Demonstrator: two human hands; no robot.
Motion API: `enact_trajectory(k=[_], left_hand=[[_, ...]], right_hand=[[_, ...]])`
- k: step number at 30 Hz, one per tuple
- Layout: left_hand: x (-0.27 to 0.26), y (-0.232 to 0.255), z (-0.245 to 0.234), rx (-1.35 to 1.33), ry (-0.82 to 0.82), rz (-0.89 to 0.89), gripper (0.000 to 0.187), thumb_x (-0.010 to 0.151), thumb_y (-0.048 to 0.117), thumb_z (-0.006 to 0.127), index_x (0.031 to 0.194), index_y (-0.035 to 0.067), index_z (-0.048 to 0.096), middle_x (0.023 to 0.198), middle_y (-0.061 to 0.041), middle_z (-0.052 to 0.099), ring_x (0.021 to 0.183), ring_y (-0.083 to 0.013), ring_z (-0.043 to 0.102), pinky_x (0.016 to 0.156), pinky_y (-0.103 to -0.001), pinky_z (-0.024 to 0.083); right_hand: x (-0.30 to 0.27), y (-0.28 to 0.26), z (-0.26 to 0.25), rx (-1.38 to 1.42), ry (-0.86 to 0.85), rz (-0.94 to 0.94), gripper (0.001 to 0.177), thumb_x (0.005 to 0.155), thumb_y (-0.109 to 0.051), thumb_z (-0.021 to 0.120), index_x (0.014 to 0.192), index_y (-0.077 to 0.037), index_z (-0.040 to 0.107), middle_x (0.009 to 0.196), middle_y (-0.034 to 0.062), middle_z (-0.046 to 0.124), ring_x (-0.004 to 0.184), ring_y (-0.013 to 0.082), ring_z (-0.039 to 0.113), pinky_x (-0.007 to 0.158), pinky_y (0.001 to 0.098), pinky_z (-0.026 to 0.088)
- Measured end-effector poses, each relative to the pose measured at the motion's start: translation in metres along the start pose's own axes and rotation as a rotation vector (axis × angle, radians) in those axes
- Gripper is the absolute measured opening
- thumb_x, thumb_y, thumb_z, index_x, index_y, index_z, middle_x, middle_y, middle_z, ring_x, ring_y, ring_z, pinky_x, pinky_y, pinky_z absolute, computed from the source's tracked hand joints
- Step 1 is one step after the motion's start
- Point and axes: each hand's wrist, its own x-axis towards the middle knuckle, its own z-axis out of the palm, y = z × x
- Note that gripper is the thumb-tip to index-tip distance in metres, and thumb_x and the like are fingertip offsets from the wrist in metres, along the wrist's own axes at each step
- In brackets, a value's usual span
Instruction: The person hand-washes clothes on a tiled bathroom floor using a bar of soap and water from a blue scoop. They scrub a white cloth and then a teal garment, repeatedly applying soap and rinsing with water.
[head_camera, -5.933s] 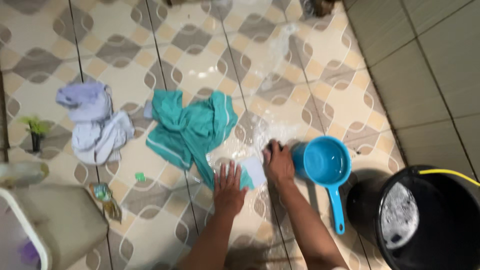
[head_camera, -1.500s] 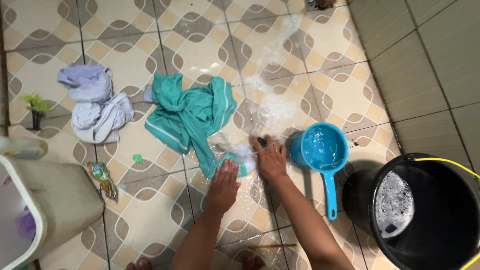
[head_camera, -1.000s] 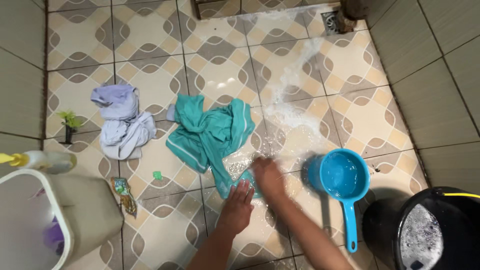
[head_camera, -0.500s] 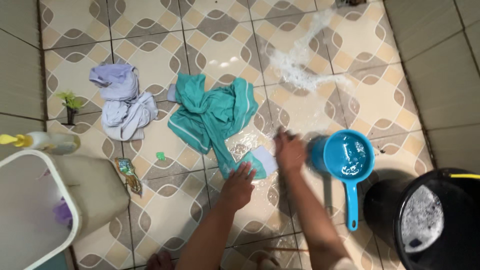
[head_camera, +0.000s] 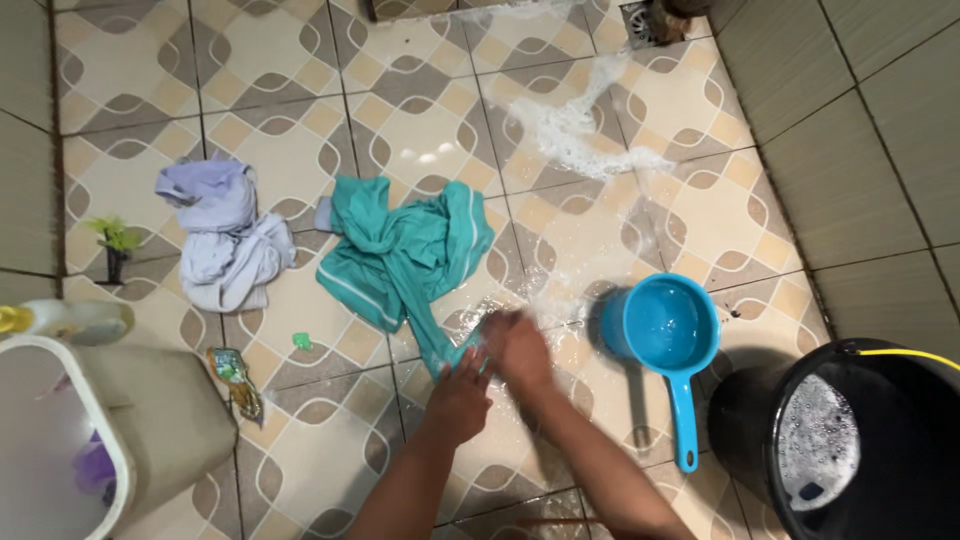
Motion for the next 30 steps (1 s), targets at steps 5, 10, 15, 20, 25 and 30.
enact_trajectory(k=[5,10,15,20,25,30], left_hand=[[-0.009,0.005,0.007,-0.064,-0.021,-0.038,0.073,0.09,0.031,0.069,0.154,0.013,0.039,0.167,-0.011,0.028,0.157,-0.0291,0.021,0.121,-0.056,0.023],[0.011,0.003,-0.009,0.035,-0.272,-0.118,0.074,0.095,0.038,0.069,0.154,0.007,0.038,0.165,-0.016,0.028,0.158,-0.0322,0.017,0.127,-0.056,0.016],[-0.015,0.01,-0.005,0.039,-0.097,-0.04,0.091,0.083,0.031,0.076,0.158,0.007,0.03,0.167,-0.016,0.021,0.154,-0.0337,0.016,0.12,-0.057,0.021],[-0.01,0.019,-0.015,0.097,-0.114,-0.051,0.095,0.082,0.036,0.079,0.157,0.006,0.029,0.165,-0.018,0.02,0.154,-0.0363,0.015,0.117,-0.061,0.022],[-0.014,0.016,-0.013,0.103,-0.138,-0.044,0.098,0.08,0.036,0.08,0.157,0.005,0.029,0.165,-0.018,0.023,0.153,-0.036,0.019,0.117,-0.059,0.027],[-0.007,0.012,-0.023,0.128,-0.212,-0.058,0.099,0.081,0.039,0.081,0.156,0.003,0.028,0.165,-0.02,0.023,0.154,-0.0371,0.019,0.118,-0.058,0.028]], right_hand=[[0.01,0.003,-0.025,-0.348,0.188,-0.165,0.041,0.096,-0.039,0.054,0.133,-0.026,0.067,0.108,0.0248,0.066,0.096,0.0448,0.064,0.081,0.0543,0.052],[-0.002,-0.008,0.002,-0.229,0.023,-0.3,0.028,0.094,-0.04,0.065,0.118,-0.025,0.07,0.112,0.026,0.064,0.094,0.0425,0.065,0.08,0.0516,0.054],[0.014,0.008,-0.03,-0.4,0.091,-0.058,0.042,0.097,-0.036,0.057,0.137,-0.026,0.063,0.104,0.0252,0.063,0.089,0.0416,0.066,0.074,0.0529,0.055],[0.007,-0.002,-0.01,-0.425,0.024,-0.259,0.036,0.098,-0.045,0.062,0.124,-0.02,0.065,0.107,0.0204,0.065,0.094,0.0369,0.068,0.08,0.0494,0.055],[0.007,0.003,-0.026,-0.036,0.027,0.218,0.042,0.107,-0.048,0.062,0.115,-0.008,0.069,0.109,0.0242,0.066,0.098,0.042,0.065,0.09,0.0517,0.052],[0.015,-0.008,-0.03,-0.35,-0.005,-0.15,0.036,0.101,-0.044,0.057,0.125,-0.018,0.065,0.11,0.0226,0.065,0.098,0.0405,0.066,0.086,0.0499,0.053]])
